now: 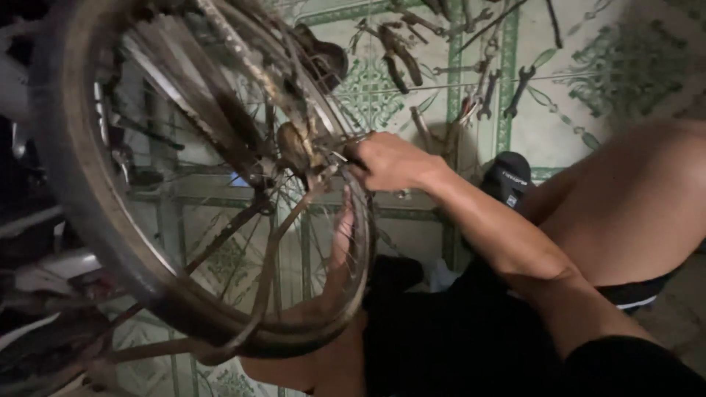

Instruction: The person uses a wrench to tighten or loosen bolts on the hub of a bicycle wheel while the bicycle is positioned upside down on the floor.

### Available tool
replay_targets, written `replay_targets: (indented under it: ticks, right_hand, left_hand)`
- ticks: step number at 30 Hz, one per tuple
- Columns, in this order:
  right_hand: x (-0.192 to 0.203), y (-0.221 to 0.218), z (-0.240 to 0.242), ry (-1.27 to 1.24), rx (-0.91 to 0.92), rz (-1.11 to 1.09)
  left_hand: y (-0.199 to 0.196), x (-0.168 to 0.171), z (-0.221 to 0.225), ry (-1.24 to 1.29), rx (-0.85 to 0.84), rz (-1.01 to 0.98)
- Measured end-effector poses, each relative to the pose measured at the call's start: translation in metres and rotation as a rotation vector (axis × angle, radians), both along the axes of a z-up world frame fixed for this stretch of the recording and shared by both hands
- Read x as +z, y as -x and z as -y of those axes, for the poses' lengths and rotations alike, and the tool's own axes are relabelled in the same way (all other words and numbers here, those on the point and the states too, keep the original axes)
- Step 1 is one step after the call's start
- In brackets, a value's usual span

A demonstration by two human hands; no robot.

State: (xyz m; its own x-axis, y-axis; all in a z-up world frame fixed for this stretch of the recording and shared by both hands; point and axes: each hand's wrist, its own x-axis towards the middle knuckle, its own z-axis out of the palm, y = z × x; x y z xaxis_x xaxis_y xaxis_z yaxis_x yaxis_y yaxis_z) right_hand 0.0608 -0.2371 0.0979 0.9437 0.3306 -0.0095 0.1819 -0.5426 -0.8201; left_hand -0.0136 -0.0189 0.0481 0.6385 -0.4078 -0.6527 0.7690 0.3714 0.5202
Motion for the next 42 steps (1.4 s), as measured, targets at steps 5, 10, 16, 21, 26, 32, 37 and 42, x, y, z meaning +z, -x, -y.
replay_targets:
  ticks: [5,10,16,21,26,32,37,42]
  right_hand:
    - [0.003,0.006,-0.004,-0.048,-0.023,-0.106]
    - [0.015,-0.002,0.002,-0.162,-0.010,-0.364]
    - [0.001,-0.011,0.036,-0.011,0.009,-0.280]
    - [-0.031,-0.013,0.030,-0.027,-0.017,0.049]
    - [-0.033,-0.022,0.023,0.002,-0.017,0.064]
    - [-0.030,-0.032,0.018,0.121,0.018,-0.034]
    - [-0.033,-0.034,0.013,0.093,0.040,-0.014]
    - [-0.031,-0.024,0.006,0.072,0.056,-0.085]
  left_hand:
    - [-0.002,-0.060,-0.022,-0.039,-0.034,0.161]
    - [-0.010,-0.047,-0.013,-0.074,0.141,-0.085]
    - [-0.014,-0.029,-0.005,-0.004,0.136,-0.077]
    - [-0.008,-0.029,-0.007,-0.022,0.054,0.002]
    - [-0.008,-0.052,-0.016,0.029,0.046,0.057]
    - [-0.008,-0.033,-0.010,-0.029,0.044,0.115]
    - [0.000,-0.004,-0.002,-0.060,0.086,0.067]
    - [-0.003,-0.033,-0.012,0.070,0.085,0.095]
